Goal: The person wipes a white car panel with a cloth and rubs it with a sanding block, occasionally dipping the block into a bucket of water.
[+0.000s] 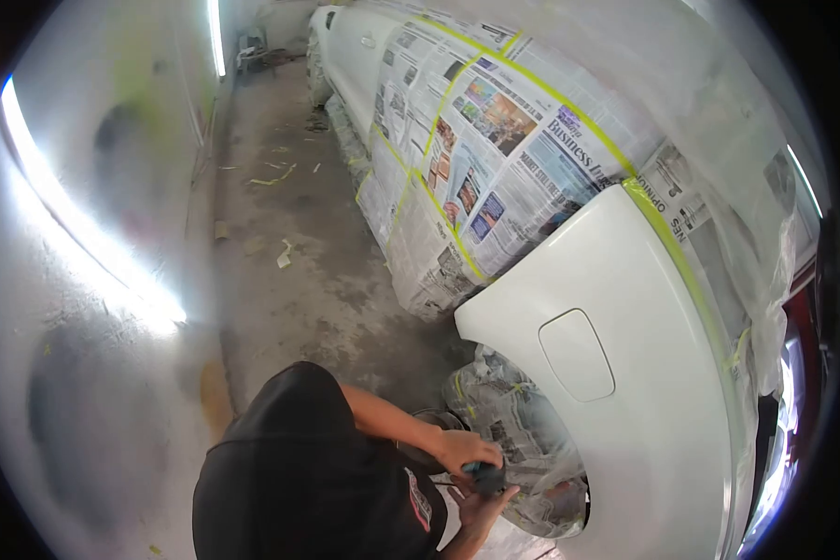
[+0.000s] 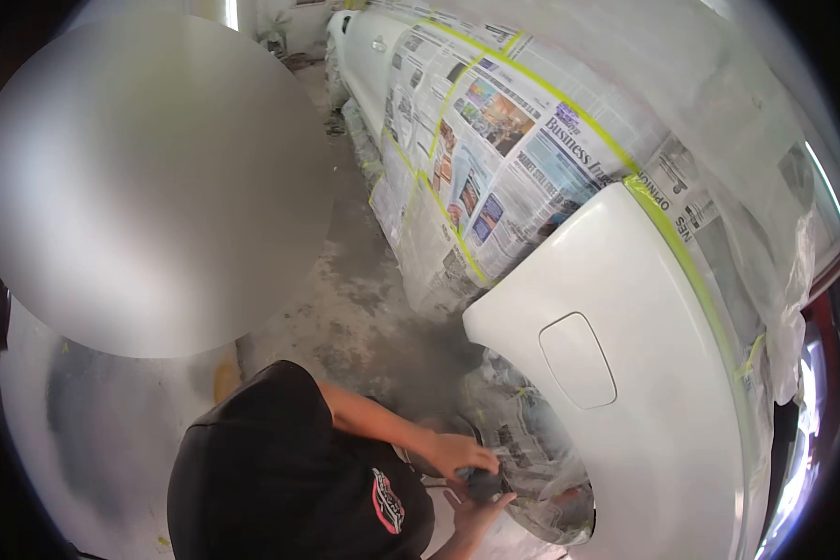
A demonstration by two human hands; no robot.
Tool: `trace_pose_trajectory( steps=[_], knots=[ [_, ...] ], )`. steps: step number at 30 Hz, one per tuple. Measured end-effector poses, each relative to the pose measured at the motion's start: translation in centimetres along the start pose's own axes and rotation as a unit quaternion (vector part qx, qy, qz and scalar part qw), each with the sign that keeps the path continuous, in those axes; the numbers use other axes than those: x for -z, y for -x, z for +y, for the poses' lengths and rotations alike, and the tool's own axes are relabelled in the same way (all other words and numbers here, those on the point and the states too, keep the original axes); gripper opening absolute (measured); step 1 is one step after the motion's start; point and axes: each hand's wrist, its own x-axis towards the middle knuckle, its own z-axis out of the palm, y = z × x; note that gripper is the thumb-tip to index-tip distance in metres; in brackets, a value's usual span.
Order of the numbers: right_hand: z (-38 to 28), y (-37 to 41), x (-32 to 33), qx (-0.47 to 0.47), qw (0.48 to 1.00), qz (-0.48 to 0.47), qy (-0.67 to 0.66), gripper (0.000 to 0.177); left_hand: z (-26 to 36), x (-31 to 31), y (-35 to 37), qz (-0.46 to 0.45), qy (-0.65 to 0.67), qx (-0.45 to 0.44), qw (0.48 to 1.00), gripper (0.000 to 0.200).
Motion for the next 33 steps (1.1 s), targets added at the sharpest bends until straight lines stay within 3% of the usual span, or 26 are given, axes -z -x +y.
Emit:
trace_pose_trajectory(
  steps=[2, 5, 7, 9, 10, 11, 12, 13, 14, 17, 19, 23, 26, 29, 30, 31, 33],
  knots=[
    [-1.8, -1.7, 1.2, 0.03, 0.986, 0.051, 0.154, 0.092, -0.3, 1.4, -0.4, 0.078, 0.079, 0.069, 0.991, 0.074],
    [-6.3, -4.0, 0.3, 0.299, 0.875, 0.174, 0.338, 0.074, -0.7, 4.0, -1.2, 0.163, 0.092, 0.153, 0.97, 0.074],
    [-12.7, -1.6, -7.7, 0.358, 0.819, 0.159, 0.418, 0.06, -2.6, 4.6, -2.1, 0.213, 0.104, 0.133, 0.962, 0.079],
    [-19.1, 2.0, -17.2, 0.344, 0.8, 0.102, 0.481, 0.048, -0.1, 7.1, -1.8, 0.182, 0.081, 0.272, 0.941, 0.066],
    [-21.8, 3.3, -20.3, 0.343, 0.789, 0.066, 0.505, 0.043, -1.3, 6.9, -2.0, 0.153, 0.22, 0.273, 0.924, 0.059],
    [-24.9, 4.6, -22.0, 0.313, 0.791, 0.065, 0.521, 0.039, -1.2, 7.5, -2.3, 0.101, 0.194, 0.31, 0.925, 0.052],
    [-25.9, 4.6, -23.1, 0.485, 0.729, -0.011, 0.484, 0.043, -0.3, 7.8, -2.5, 0.114, 0.207, 0.257, 0.937, 0.049],
    [-27.0, 5.0, -23.9, 0.549, 0.679, -0.028, 0.487, 0.044, -2.9, 6.7, -1.8, 0.094, 0.21, 0.254, 0.939, 0.044],
    [-27.8, 5.9, -24.7, 0.57, 0.654, -0.014, 0.498, 0.044, -6.6, 4.6, -0.3, 0.156, 0.082, 0.295, 0.939, 0.049],
    [-29.8, 7.5, -26.7, 0.591, 0.616, 0.008, 0.521, 0.047, -8.1, 5.9, -0.7, 0.027, 0.306, 0.254, 0.917, 0.06],
    [-30.7, 8.5, -27.5, 0.593, 0.607, -0.003, 0.529, 0.049, -9.2, 5.2, -0.8, 0.045, 0.302, 0.274, 0.912, 0.062],
    [-33.5, 9.3, -30.3, 0.598, 0.6, -0.055, 0.528, 0.053, -12.7, 5.0, 1.4, 0.173, 0.232, 0.342, 0.894, 0.068],
    [-34.8, 8.7, -30.9, 0.557, 0.635, -0.065, 0.532, 0.055, -15.7, 5.1, 6.1, 0.287, 0.166, 0.398, 0.856, 0.072],
    [-35.4, 4.6, -31.1, 0.454, 0.709, -0.068, 0.535, 0.058, -16.2, 5.7, 15.6, 0.399, 0.063, 0.482, 0.777, 0.076],
    [-34.8, -2.0, -30.4, 0.474, 0.671, -0.094, 0.563, 0.061, -15.5, 5.2, 19.5, 0.426, 0.027, 0.521, 0.739, 0.078],
    [-32.8, -3.4, -28.4, 0.477, 0.658, -0.119, 0.571, 0.052, -13.8, 4.4, 23.7, 0.448, -0.015, 0.567, 0.691, 0.08],
    [-27.4, -8.2, -23.4, 0.366, 0.761, -0.178, 0.505, 0.046, -8.8, 2.6, 30.8, 0.457, -0.051, 0.659, 0.596, 0.083]
  ],
)
